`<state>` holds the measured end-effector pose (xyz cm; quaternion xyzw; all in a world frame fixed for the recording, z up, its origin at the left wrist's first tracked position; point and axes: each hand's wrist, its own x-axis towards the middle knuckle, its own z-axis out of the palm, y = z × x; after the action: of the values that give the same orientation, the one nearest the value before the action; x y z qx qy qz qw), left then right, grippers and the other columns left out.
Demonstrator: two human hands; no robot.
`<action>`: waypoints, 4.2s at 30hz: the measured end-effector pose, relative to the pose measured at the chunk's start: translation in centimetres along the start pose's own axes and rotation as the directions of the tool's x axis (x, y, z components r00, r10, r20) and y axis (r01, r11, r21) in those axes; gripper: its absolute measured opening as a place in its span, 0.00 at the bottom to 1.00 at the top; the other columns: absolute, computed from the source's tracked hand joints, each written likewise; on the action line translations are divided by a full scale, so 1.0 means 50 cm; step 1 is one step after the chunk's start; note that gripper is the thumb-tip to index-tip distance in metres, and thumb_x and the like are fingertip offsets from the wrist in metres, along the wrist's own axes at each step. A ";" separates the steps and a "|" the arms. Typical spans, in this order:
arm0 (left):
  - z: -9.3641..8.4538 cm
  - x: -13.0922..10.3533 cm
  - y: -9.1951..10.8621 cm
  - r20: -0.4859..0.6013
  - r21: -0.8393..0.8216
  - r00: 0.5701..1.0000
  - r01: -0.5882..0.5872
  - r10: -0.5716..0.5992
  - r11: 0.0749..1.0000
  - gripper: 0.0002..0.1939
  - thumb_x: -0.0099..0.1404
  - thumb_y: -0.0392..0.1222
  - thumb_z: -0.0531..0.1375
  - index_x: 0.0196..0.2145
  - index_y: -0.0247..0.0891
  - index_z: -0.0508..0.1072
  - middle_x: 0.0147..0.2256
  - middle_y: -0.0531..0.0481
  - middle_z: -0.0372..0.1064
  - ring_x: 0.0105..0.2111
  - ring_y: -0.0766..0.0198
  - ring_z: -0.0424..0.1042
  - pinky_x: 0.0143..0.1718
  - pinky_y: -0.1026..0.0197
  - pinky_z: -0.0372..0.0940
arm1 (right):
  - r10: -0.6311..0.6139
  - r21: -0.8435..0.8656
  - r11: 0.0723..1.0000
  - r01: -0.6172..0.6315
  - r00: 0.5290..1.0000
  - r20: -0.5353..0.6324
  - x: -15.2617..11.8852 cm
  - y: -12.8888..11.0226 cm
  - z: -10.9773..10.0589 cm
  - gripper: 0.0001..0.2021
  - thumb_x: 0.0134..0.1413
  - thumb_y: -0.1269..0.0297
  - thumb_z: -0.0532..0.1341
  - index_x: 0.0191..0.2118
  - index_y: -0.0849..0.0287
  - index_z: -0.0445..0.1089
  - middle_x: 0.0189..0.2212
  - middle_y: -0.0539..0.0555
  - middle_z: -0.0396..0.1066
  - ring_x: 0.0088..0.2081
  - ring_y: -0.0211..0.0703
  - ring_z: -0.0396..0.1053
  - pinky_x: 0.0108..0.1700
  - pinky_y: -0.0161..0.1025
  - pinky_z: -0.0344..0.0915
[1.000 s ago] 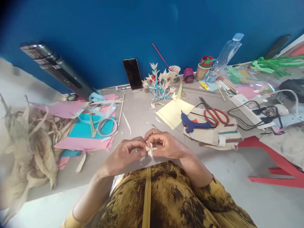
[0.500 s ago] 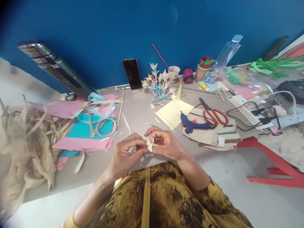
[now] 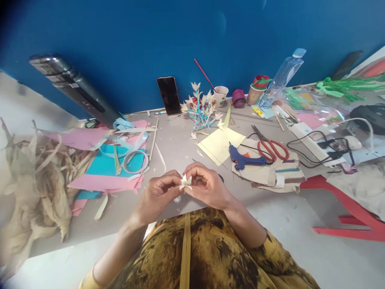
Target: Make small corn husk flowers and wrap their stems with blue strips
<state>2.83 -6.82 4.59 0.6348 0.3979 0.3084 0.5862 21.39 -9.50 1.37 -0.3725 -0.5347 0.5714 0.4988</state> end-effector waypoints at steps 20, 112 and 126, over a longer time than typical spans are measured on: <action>0.003 0.000 -0.010 0.039 -0.061 0.999 -0.014 0.017 0.998 0.11 0.61 0.47 0.67 0.36 0.36 0.79 0.33 0.49 0.66 0.33 0.64 0.63 0.36 0.61 0.60 | 0.128 -0.020 0.991 -0.135 0.968 -0.215 -0.006 0.012 0.012 0.14 0.52 0.59 0.70 0.43 0.57 0.73 0.24 0.45 0.59 0.25 0.34 0.55 0.26 0.33 0.54; 0.026 0.015 -0.054 -0.170 -0.793 0.951 0.023 -0.257 0.609 0.14 0.44 0.39 0.77 0.26 0.36 0.77 0.23 0.54 0.70 0.26 0.70 0.67 0.33 0.64 0.63 | -0.422 -0.591 0.783 0.194 0.864 -0.275 0.042 -0.012 0.083 0.06 0.52 0.73 0.59 0.27 0.57 0.66 0.24 0.47 0.66 0.23 0.33 0.59 0.27 0.32 0.59; -0.001 0.015 -0.067 -0.326 -0.537 0.943 -0.131 -0.062 0.833 0.15 0.45 0.36 0.77 0.33 0.41 0.82 0.26 0.54 0.76 0.25 0.71 0.71 0.31 0.68 0.66 | 0.086 -0.173 0.974 -0.149 0.941 -0.327 0.046 -0.032 0.081 0.04 0.47 0.67 0.62 0.25 0.59 0.70 0.21 0.48 0.68 0.23 0.35 0.61 0.26 0.33 0.57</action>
<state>2.69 -6.17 1.24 0.3851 0.3725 0.5225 0.6632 17.28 -8.36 3.78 -0.5378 -0.4777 0.4779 0.5041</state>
